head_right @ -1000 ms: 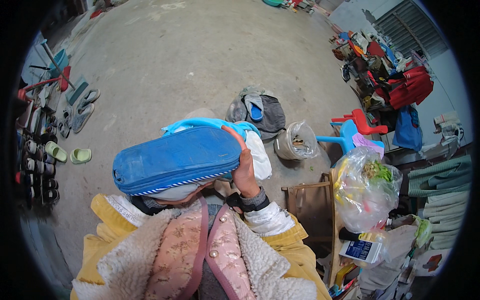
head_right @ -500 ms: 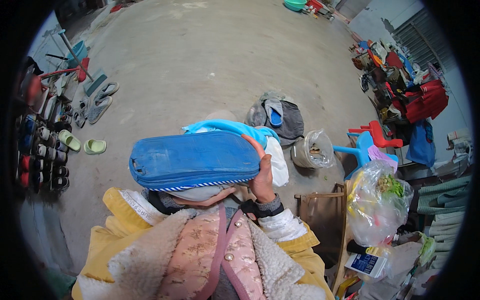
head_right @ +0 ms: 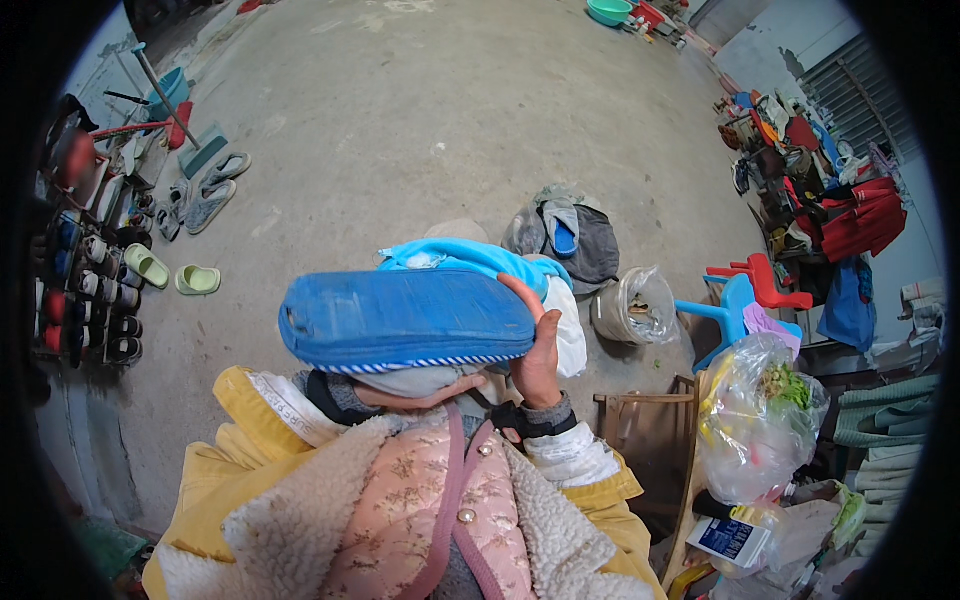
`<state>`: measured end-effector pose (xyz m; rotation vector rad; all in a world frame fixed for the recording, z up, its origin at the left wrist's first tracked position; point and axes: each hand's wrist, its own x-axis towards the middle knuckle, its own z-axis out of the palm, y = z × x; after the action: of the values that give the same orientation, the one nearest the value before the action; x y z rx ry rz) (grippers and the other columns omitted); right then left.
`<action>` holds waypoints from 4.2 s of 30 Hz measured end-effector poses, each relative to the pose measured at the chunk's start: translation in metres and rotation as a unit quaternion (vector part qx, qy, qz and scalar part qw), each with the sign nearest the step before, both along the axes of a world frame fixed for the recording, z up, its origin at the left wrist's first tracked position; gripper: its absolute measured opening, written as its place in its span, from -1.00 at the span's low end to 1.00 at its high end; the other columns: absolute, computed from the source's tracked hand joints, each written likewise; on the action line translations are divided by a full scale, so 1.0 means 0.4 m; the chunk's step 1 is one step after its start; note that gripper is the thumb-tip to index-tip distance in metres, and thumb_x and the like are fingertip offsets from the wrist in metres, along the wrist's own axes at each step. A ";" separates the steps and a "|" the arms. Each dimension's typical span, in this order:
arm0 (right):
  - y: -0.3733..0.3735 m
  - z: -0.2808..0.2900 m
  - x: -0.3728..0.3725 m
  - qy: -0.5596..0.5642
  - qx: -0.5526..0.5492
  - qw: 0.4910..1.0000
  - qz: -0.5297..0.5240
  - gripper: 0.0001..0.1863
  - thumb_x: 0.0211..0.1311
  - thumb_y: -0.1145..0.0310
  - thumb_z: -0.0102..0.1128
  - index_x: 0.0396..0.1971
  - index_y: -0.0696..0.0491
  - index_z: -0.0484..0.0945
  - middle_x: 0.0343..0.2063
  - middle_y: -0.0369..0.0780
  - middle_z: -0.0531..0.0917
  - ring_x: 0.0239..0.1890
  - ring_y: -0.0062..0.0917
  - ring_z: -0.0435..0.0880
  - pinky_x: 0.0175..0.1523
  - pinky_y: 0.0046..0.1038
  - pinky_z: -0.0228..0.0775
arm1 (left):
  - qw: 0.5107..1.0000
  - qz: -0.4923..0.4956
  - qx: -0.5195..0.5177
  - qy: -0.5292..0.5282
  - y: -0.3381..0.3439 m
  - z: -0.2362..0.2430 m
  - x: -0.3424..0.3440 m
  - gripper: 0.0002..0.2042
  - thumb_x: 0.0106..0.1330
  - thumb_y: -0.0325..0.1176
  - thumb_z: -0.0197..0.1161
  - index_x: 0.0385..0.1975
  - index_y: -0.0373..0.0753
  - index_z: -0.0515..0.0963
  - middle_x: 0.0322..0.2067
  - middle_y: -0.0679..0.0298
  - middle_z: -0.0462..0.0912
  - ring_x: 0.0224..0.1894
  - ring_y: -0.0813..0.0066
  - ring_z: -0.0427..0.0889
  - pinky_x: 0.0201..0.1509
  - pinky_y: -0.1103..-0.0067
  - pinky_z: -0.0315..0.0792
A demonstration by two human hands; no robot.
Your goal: The person sews a blue and white slipper using a needle and thread, repeatedly inserting the needle and pulling the thread through the fabric. They adjust the slipper's position and inspect the stitching while seated on the floor.
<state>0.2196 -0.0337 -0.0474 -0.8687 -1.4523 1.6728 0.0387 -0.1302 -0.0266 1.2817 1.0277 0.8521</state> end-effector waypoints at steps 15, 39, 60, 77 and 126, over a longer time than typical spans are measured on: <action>0.029 0.082 -0.031 -0.050 0.172 0.982 -0.053 -0.42 0.54 -0.11 -0.06 -0.03 0.19 0.52 -0.47 -0.40 0.50 -0.39 -0.71 0.33 -0.30 -0.60 0.21 | 0.936 0.065 -0.033 -0.344 0.005 0.034 -0.066 -0.34 0.42 -0.01 0.25 0.36 -0.34 0.28 0.24 0.07 0.51 0.22 0.22 0.55 0.28 0.31 0.46; 0.079 -0.017 -0.018 -0.095 0.127 0.980 -0.124 -0.41 0.56 -0.04 -0.04 -0.42 0.24 0.52 -0.62 -0.30 0.41 -0.46 -0.64 0.31 -0.35 -0.46 0.28 | 0.898 0.172 -0.137 -0.382 0.058 -0.016 -0.028 -0.56 0.50 -0.30 0.14 0.27 -0.41 0.37 0.14 0.05 0.59 0.07 0.18 0.66 0.15 0.31 0.57; 0.071 -0.007 -0.028 -0.099 0.213 0.961 -0.142 -0.57 0.50 0.11 0.12 -0.38 0.23 0.55 -0.66 -0.09 0.43 -0.59 -0.50 0.31 -0.45 -0.36 0.24 | 0.883 0.209 -0.157 -0.389 0.067 -0.021 -0.034 -0.58 0.52 -0.24 0.10 0.23 -0.39 0.39 0.13 0.04 0.59 0.11 0.16 0.63 0.20 0.27 0.54; 0.098 -0.018 -0.016 -0.128 0.187 0.963 -0.145 -0.47 0.51 0.03 0.08 -0.46 0.26 0.53 -0.68 -0.17 0.40 -0.53 -0.60 0.27 -0.42 -0.42 0.25 | 0.904 0.122 -0.117 -0.393 0.062 -0.022 -0.040 -0.55 0.51 -0.27 0.17 0.28 -0.37 0.37 0.15 0.10 0.59 0.11 0.24 0.64 0.23 0.32 0.52; 0.194 -0.142 0.122 -0.178 -0.095 0.969 -0.146 -0.49 0.45 -0.03 0.14 -0.22 0.20 0.70 -0.37 -0.31 0.70 -0.33 -0.68 0.58 -0.20 -0.56 0.44 | 0.988 0.136 0.005 -0.070 0.112 -0.070 -0.113 -0.85 0.37 -0.56 0.25 -0.18 -0.28 0.42 -0.39 0.43 0.58 -0.32 0.73 0.51 -0.23 0.71 0.39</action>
<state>0.2685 0.0441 -0.1041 -1.4763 -1.3210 1.5006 -0.0067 -0.0855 -0.0548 1.0864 1.1014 1.1408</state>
